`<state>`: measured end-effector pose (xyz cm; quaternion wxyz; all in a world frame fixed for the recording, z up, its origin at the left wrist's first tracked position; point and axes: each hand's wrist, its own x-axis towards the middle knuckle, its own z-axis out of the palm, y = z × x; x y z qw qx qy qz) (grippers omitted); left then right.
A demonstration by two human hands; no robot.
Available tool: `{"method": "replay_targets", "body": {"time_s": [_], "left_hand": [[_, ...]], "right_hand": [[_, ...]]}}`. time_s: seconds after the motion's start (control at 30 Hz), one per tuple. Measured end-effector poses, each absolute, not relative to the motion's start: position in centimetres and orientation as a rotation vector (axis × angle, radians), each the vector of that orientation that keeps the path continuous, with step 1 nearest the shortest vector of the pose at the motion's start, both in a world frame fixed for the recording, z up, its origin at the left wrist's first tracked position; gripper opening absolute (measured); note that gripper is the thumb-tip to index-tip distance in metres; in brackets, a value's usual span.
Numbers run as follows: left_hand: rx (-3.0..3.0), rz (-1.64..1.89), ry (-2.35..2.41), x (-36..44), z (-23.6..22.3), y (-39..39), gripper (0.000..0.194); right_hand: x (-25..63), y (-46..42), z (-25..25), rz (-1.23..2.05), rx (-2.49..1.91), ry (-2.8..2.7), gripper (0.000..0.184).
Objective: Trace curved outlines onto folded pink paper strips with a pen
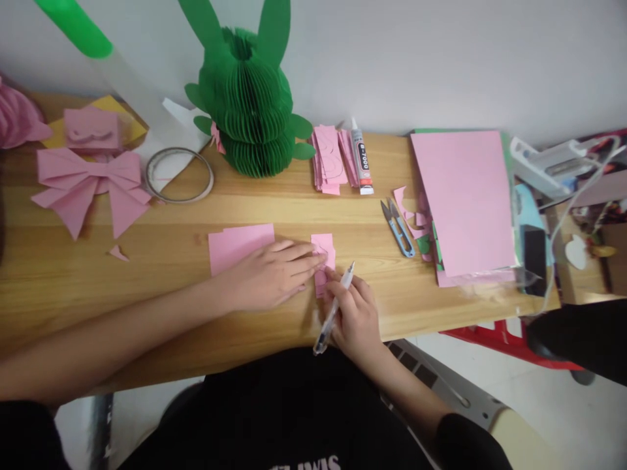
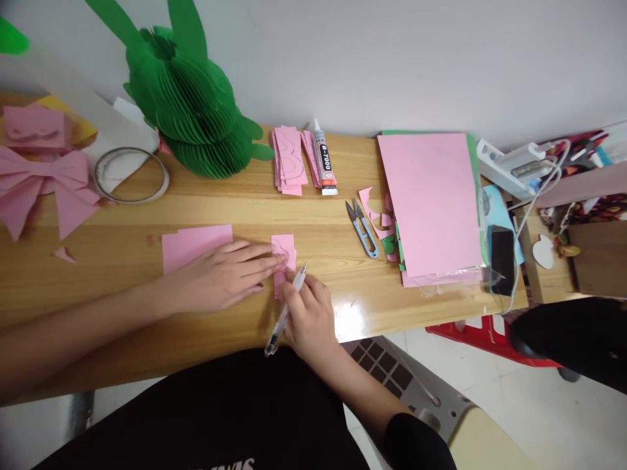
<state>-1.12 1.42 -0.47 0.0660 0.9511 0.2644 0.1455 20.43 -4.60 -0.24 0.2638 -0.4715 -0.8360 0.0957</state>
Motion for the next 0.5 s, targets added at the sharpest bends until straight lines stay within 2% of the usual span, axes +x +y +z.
{"method": "replay_targets", "body": {"time_s": [0.2, 0.4, 0.5], "left_hand": [[2.882, 0.442, 0.758, -1.3, -0.2, 1.7, 0.031], [2.839, 0.414, 0.756, -1.4, -0.3, 1.7, 0.037], [2.828, 0.452, 0.758, -1.3, -0.3, 1.7, 0.038]], "right_hand": [[20.3, -3.6, 0.8, 0.463, -1.462, -1.904, 0.026], [19.4, -2.8, 1.4, 0.562, -1.509, -1.742, 0.011], [19.3, -2.8, 0.9, 0.652, -1.552, -1.645, 0.010]]}}
